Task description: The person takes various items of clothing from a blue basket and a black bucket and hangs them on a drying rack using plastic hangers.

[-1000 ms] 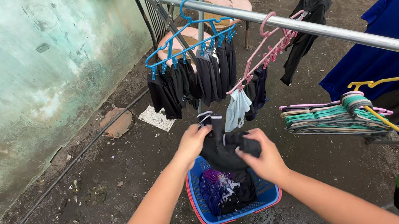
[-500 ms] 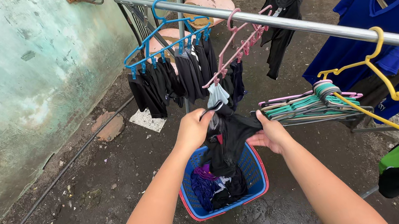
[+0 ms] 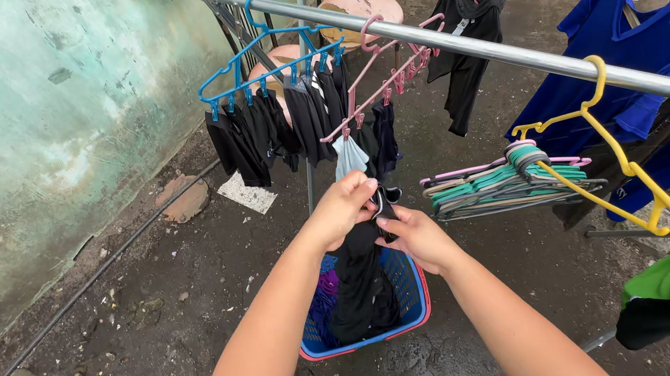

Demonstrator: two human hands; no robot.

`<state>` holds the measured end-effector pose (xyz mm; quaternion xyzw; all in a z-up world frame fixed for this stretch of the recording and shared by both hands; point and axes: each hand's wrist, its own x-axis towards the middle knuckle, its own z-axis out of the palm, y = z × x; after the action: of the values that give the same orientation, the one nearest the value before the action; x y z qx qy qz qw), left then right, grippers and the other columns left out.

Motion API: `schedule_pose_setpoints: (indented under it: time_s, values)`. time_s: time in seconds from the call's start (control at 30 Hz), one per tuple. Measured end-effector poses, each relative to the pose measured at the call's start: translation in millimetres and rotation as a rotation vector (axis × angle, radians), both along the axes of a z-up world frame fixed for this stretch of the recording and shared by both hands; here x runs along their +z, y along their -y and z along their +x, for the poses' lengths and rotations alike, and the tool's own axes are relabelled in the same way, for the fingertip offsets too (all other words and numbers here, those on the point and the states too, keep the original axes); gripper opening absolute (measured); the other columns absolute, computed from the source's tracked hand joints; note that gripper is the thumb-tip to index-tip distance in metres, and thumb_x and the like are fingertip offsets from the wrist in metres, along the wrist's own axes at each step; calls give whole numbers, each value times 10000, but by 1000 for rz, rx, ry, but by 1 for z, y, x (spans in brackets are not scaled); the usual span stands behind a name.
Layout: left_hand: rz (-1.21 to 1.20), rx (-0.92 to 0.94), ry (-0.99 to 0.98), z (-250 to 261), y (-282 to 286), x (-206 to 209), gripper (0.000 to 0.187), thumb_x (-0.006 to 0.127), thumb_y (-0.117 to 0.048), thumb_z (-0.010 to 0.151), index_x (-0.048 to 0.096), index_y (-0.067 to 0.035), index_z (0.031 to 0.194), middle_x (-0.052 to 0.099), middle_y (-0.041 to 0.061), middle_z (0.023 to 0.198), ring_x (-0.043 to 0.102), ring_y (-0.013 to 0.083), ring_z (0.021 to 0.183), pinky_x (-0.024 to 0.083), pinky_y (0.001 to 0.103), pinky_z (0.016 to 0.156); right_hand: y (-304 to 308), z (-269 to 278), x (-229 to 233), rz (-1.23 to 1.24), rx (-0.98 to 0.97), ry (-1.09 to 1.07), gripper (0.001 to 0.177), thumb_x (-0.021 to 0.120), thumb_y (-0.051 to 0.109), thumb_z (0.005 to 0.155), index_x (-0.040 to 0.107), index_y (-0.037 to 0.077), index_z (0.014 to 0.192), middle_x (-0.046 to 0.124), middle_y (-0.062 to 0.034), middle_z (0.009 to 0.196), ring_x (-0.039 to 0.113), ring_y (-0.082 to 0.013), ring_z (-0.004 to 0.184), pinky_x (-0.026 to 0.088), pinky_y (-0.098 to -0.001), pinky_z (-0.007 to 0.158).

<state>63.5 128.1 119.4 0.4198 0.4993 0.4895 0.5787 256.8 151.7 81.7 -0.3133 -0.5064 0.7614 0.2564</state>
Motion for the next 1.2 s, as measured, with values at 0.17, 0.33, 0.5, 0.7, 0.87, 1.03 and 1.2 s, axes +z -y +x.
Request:
schedule_pose_setpoints:
  time_s: [0.17,0.33,0.5,0.7,0.87,1.03,1.2]
  values:
    - [75,173,-55,-24,17,34,239,581,-283,1021,550,-94,877,523,-23,845,594,96,808,611,376,812,-22,33,-4,-287,-180,-354,281,539,201,1033,590,18,1240,706,-158,1177,726,-284,1025,574,-496,902]
    - [-103,302,184,-32,26,22,243,562,-324,994,562,-112,876,668,41,848,649,206,785,568,438,813,-41,47,-6,-497,-161,-282,418,604,330,978,640,20,1256,724,-160,1206,709,-286,1095,565,-473,970]
    - [355,144,-692,-6,55,25,625,744,-457,862,634,-69,1340,664,111,1218,625,278,1127,470,410,931,-45,48,17,-662,-19,-438,510,686,483,1009,655,-6,1153,727,-231,1121,711,-349,1036,577,-500,946]
    - [716,-42,-682,37,37,-25,577,867,-289,819,654,8,1266,662,195,1219,639,309,1117,486,380,918,-39,61,47,-582,175,-512,725,692,528,902,577,-36,1343,713,-232,1164,732,-331,1034,582,-490,908]
    - [155,-48,-160,53,-11,-71,339,791,-182,950,660,69,1137,670,27,942,599,93,869,475,269,765,-17,85,75,437,231,345,780,892,97,686,549,97,1387,696,-180,1172,732,-282,1062,542,-430,906]
    - [-175,-139,-248,86,-11,-16,549,735,-65,887,621,-104,1423,619,83,884,462,190,740,338,366,659,-1,115,20,1099,-158,957,738,865,41,601,566,126,1270,634,-157,1173,660,-329,1017,540,-394,827]
    - [24,-128,172,100,-1,27,429,633,-156,952,676,-67,1369,702,34,1324,614,75,1204,427,234,1052,-37,179,-104,403,-111,895,251,786,174,888,759,59,1109,767,-70,935,735,-210,880,573,-361,840]
